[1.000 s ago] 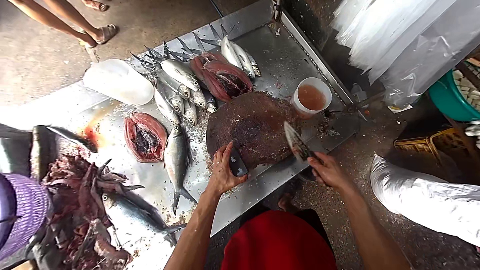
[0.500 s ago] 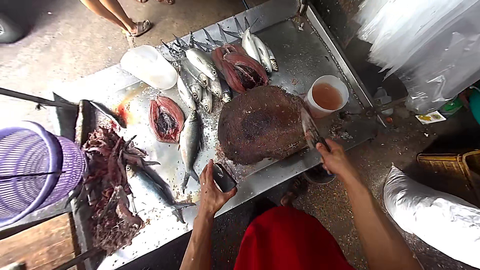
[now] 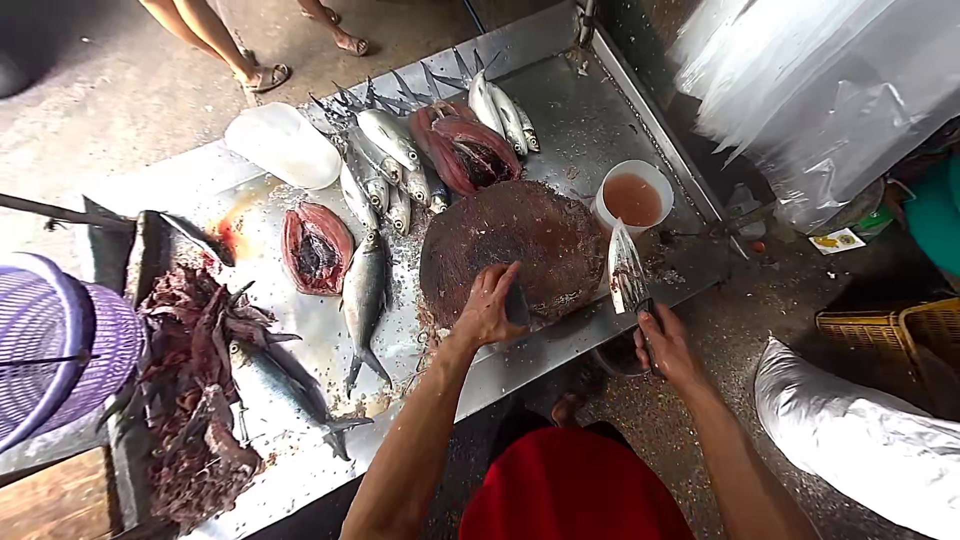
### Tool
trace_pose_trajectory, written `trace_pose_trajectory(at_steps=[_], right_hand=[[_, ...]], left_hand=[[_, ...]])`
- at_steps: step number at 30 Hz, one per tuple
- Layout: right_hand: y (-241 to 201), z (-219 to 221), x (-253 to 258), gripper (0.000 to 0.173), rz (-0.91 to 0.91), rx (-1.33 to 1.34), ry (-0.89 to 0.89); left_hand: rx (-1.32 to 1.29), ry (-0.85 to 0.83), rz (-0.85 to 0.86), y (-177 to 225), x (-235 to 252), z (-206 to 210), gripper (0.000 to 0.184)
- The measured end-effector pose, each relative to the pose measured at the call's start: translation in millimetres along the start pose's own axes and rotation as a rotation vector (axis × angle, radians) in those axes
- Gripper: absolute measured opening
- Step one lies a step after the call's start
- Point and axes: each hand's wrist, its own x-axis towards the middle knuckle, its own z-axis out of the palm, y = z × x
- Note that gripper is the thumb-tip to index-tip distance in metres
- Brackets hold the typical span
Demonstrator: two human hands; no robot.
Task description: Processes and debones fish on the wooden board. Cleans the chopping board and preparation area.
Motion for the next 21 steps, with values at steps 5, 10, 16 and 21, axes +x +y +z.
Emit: trace_pose_trajectory(at_steps=[5,10,16,21], right_hand=[[18,9,-11,0.031,-0.036,0.371,-0.106],[15,27,4,0.029,0.036,0.255,-0.096],[7,34,32,0.028,0.083,0.264,-0.089],[-68,-31,42,0.045,-0.178,-0.54,0.093]], left_hand=[[0.089,-0.202,0.043,3,36,20,0.131],[0.075,-0.037,-0.182,15,9,26,0.138],[0.166,-0.007,-0.178,23,11,63,0.096],[0.2,0.045,-0.099,28,31,75,0.091]])
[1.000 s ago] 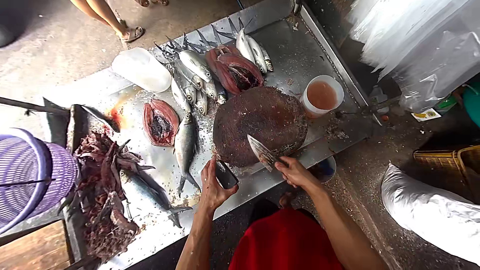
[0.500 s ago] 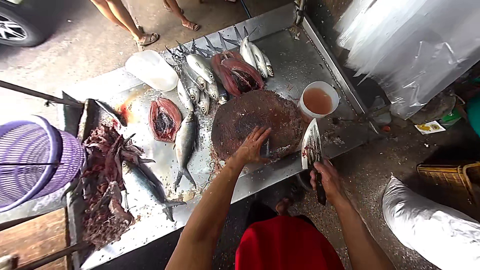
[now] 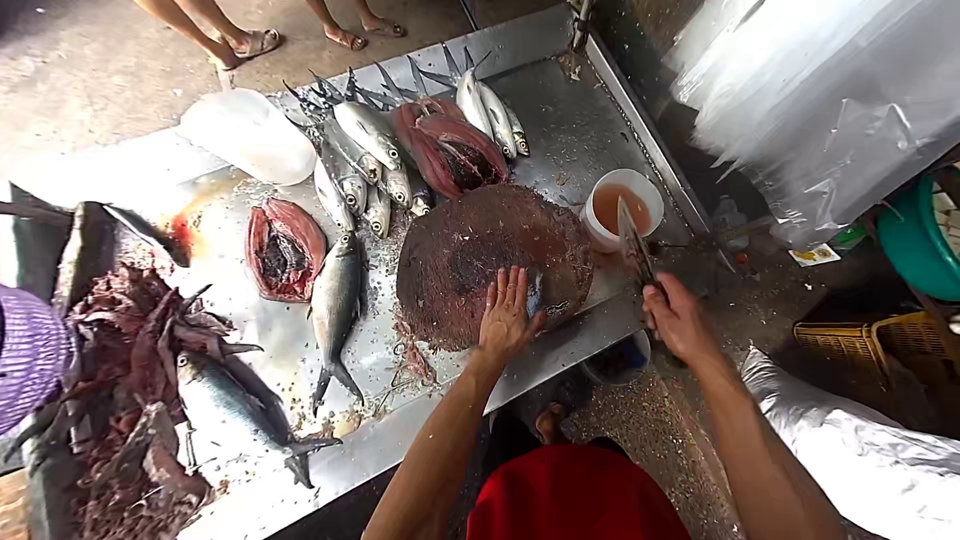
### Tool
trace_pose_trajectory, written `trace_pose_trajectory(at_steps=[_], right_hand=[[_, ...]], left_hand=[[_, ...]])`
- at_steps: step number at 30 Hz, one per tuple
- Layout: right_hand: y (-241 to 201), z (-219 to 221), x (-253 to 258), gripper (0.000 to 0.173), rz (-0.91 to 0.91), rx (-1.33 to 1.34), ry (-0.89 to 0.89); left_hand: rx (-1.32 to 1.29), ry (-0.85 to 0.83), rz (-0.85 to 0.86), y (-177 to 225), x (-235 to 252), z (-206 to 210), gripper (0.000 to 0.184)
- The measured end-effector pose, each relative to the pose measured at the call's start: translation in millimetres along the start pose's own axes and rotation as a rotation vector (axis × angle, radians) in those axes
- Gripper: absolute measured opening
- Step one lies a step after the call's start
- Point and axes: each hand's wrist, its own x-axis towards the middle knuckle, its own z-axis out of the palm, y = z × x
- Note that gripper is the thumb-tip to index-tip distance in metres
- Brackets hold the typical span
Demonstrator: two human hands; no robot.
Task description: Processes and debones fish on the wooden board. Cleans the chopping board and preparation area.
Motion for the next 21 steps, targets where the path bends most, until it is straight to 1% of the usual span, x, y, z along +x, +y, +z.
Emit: trace_pose_trajectory(at_steps=[2,4,5,6,7,9,12,14,16,17,19,21], right_hand=[[-20,-31,29,0.045,-0.036,-0.349,0.102],[-30,-36,62,0.041,-0.004,-0.607,0.124],[-33,-32,78,0.035,0.008,-0.689,0.113],[-34,-26,93,0.031,0.013,-0.731,0.083],[-34,-19,106,0.03,0.022,-0.755,0.029],[-32,-5,129,0.036,0.042,-0.788,-0.099],[-39,0,142,0.032,0.061,-0.854,-0.223],[-45,-13,134,0.029,0.088,-0.874,-0.254],[-46,-33,105,0.029,0.097,-0.859,-0.22],[-42,-44,85,0.032,0.109,-0.849,-0.209],[-20,-63,43,0.04,0.129,-0.773,-0.178],[11,-75,6,0.041,0.126,-0.555,-0.119]], left_hand=[[-0.005,0.015,0.003,1,3,1,0.089],[-0.007,0.022,0.005,0,0,2,0.089],[-0.008,0.027,0.008,0,0,2,0.09],[-0.007,0.032,0.012,0,2,1,0.09],[-0.002,0.035,0.012,1,2,0,0.091],[0.01,0.046,0.014,1,4,-1,0.091],[0.009,0.048,0.008,0,2,1,0.09],[0.005,0.057,0.006,1,3,0,0.089],[0.012,0.045,-0.004,2,2,0,0.089],[0.019,0.025,-0.011,3,2,0,0.09],[0.026,-0.016,-0.016,4,2,0,0.088],[-0.032,-0.05,-0.01,1,2,-3,0.085]])
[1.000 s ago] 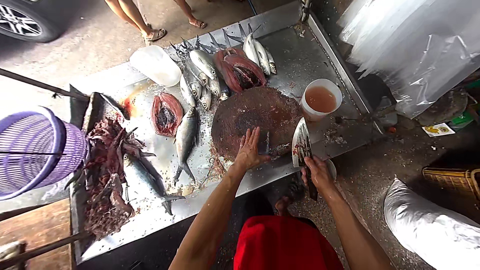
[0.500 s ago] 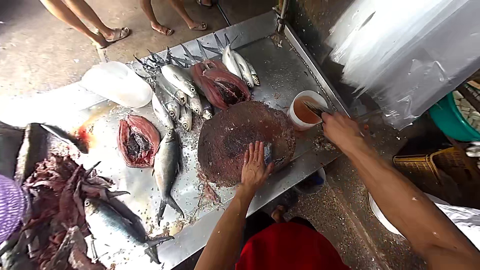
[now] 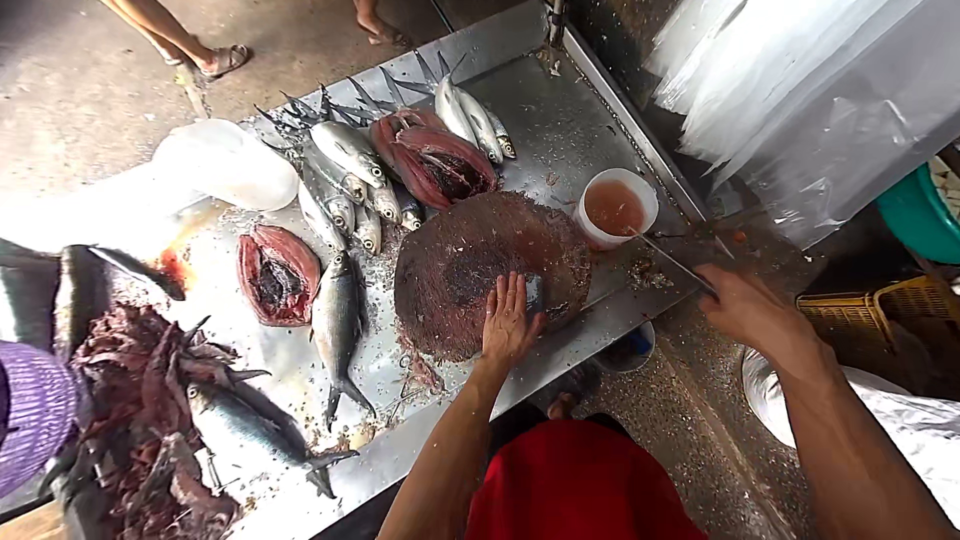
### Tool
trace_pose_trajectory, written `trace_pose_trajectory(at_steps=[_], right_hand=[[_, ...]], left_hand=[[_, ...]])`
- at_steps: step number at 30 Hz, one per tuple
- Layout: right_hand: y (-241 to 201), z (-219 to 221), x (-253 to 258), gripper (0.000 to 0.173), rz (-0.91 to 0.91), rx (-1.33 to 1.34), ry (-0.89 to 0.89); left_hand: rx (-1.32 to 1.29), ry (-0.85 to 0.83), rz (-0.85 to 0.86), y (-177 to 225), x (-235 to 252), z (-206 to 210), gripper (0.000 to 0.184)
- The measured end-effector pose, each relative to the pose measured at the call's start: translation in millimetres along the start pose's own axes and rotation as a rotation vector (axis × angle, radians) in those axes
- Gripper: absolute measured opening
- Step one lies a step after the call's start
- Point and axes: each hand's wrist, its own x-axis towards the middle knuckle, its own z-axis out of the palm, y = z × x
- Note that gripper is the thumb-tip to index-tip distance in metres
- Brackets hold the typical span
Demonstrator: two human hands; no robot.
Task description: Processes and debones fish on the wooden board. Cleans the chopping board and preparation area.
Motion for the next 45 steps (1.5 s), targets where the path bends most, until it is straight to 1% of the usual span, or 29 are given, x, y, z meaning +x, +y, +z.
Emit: trace_pose_trajectory(at_steps=[1,2,3,5,6,8,10,12,15,17,19,20,21,24,26,27,29,31,34,36,37,38,39,40,41,42,43,44,45], right_hand=[[12,12,-15,0.04,0.005,0.176,0.025],[18,27,-26,0.04,0.01,0.384,0.05],[15,45,-34,0.039,0.002,0.628,0.059],[-4,81,-40,0.036,0.031,1.083,-0.053],[-19,97,-38,0.035,0.061,1.177,-0.122],[-51,126,-29,0.035,0.068,1.137,-0.242],[-78,149,-16,0.04,0.013,1.008,-0.36],[-99,163,0,0.047,-0.052,0.867,-0.418],[-118,168,20,0.051,-0.115,0.689,-0.374],[-117,171,22,0.05,-0.115,0.712,-0.338],[-99,167,18,0.049,-0.074,0.813,-0.309],[-85,163,10,0.048,-0.041,0.88,-0.294],[-69,160,1,0.046,-0.012,0.947,-0.27],[-19,163,-28,0.043,0.103,1.044,-0.207],[8,166,-48,0.039,0.197,1.074,-0.17],[19,168,-57,0.037,0.243,1.083,-0.146],[37,176,-79,0.033,0.319,1.103,-0.106],[51,188,-103,0.033,0.387,1.113,-0.091],[67,213,-134,0.032,0.488,1.155,-0.062],[71,226,-150,0.027,0.532,1.222,-0.05],[70,231,-154,0.025,0.547,1.263,-0.052],[70,235,-157,0.025,0.56,1.297,-0.062],[69,237,-157,0.025,0.562,1.321,-0.068],[68,237,-155,0.025,0.549,1.341,-0.067],[65,235,-151,0.025,0.524,1.357,-0.062],[60,229,-147,0.026,0.49,1.366,-0.059],[52,222,-141,0.026,0.439,1.361,-0.064],[45,214,-131,0.029,0.374,1.338,-0.078],[35,207,-122,0.031,0.31,1.303,-0.1]], left_hand=[[-0.08,-0.001,0.002,-3,-3,-3,0.084],[-0.183,0.042,0.0,-6,-5,-8,0.082],[-0.268,0.129,-0.013,-9,-8,-16,0.081],[-0.329,0.303,-0.091,-12,-17,-35,0.079],[-0.319,0.361,-0.123,-13,-21,-45,0.074],[-0.261,0.386,-0.11,-10,-27,-59,0.065],[-0.168,0.311,-0.031,1,-27,-61,0.063],[-0.038,0.216,0.05,15,-19,-49,0.067],[0.085,0.033,0.081,29,-5,-26,0.07],[-0.005,0.041,0.066,31,-6,-23,0.066],[-0.196,0.224,0.041,35,-2,-38,0.057],[-0.255,0.29,0.019,40,3,-50,0.049],[-0.286,0.308,0.002,46,14,-63,0.044],[-0.242,0.123,0.023,85,69,-90,0.034],[-0.142,-0.028,0.122,124,122,-93,0.028],[-0.074,-0.1,0.174,144,153,-91,0.032],[0.074,-0.21,0.261,170,210,-73,0.042],[0.193,-0.292,0.278,170,252,-37,0.044],[0.203,-0.43,0.146,161,275,6,0.041],[0.136,-0.416,0.048,160,276,9,0.037],[0.054,-0.382,0.024,156,282,9,0.037],[-0.105,-0.338,0.01,152,288,7,0.037],[-0.351,-0.315,-0.021,152,286,-7,0.038],[-0.652,-0.293,-0.055,156,276,-33,0.033],[-0.955,-0.294,-0.068,161,259,-65,0.027],[-1.191,-0.335,-0.066,159,239,-98,0.028],[-1.266,-0.35,-0.027,146,223,-123,0.034],[-1.153,-0.281,0.019,129,211,-140,0.041],[-0.923,-0.167,0.055,108,197,-148,0.043]])
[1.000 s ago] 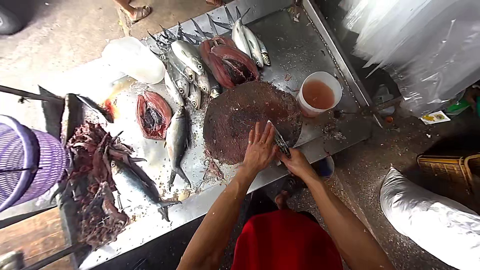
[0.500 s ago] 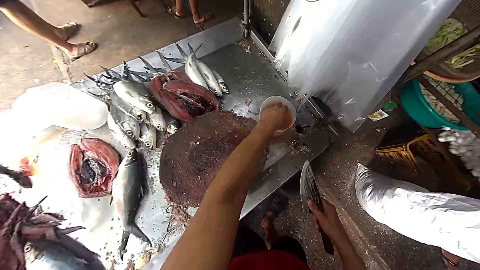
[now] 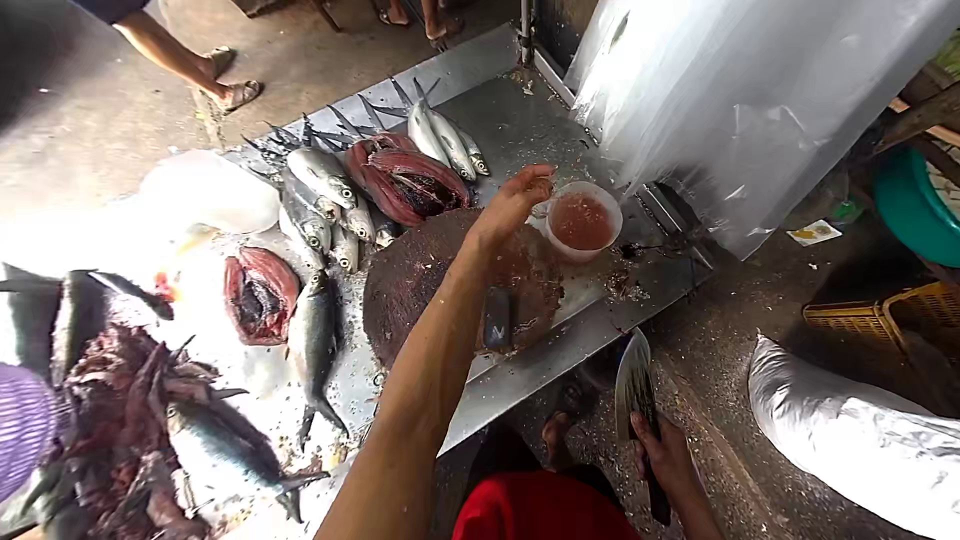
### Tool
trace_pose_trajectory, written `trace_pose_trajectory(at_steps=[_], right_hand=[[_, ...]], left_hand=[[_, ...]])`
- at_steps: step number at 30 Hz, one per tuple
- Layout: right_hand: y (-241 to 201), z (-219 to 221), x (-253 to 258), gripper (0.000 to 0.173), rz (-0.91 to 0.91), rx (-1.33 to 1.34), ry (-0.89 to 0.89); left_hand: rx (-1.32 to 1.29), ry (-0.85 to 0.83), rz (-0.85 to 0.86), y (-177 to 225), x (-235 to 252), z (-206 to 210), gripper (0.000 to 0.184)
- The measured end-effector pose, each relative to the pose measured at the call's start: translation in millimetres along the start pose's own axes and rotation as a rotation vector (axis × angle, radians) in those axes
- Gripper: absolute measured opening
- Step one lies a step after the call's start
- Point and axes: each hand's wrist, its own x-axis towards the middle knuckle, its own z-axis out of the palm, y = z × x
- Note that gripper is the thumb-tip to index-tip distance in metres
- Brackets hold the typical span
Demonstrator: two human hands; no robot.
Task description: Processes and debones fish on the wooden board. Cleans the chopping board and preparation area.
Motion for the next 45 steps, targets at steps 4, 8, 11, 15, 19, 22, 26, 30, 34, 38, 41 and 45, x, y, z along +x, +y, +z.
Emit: trace_pose_trajectory(at_steps=[4,8,11,15,19,22,26,30,34,38,41,45], right_hand=[[-56,50,43,0.042,-0.097,-0.281,-0.23],[-106,108,83,0.053,-0.168,-0.593,-0.378],[-122,142,101,0.054,-0.186,-0.725,-0.396],[-116,144,92,0.049,-0.184,-0.854,-0.408],[-122,121,80,0.049,-0.144,-0.988,-0.488],[-155,141,106,0.044,-0.144,-0.934,-0.406],[-149,150,108,0.04,-0.12,-0.87,-0.303],[-123,113,87,0.047,-0.021,-0.588,-0.343],[-115,86,80,0.04,-0.073,-0.314,-0.224],[-102,59,67,0.035,-0.089,-0.293,-0.125],[-88,41,54,0.033,-0.047,-0.251,-0.079],[-70,43,45,0.033,-0.01,-0.247,-0.107]], left_hand=[[0.774,0.241,0.114,-59,-89,-31,0.056],[0.879,0.272,0.094,-113,-164,-1,0.062],[0.963,0.153,0.046,-141,-189,41,0.068],[1.007,0.163,0.011,-161,-214,79,0.069],[0.995,0.242,-0.029,-147,-235,107,0.072],[1.002,0.153,-0.086,-138,-180,76,0.068],[1.014,0.089,-0.067,-143,-164,71,0.072],[0.846,0.137,-0.04,-104,-181,68,0.061],[0.921,0.269,0.043,-116,-93,1,0.052],[0.967,0.162,0.086,-166,-53,-15,0.058],[0.938,0.166,0.11,-170,-87,21,0.057],[0.914,0.065,0.017,-163,-140,77,0.059]])
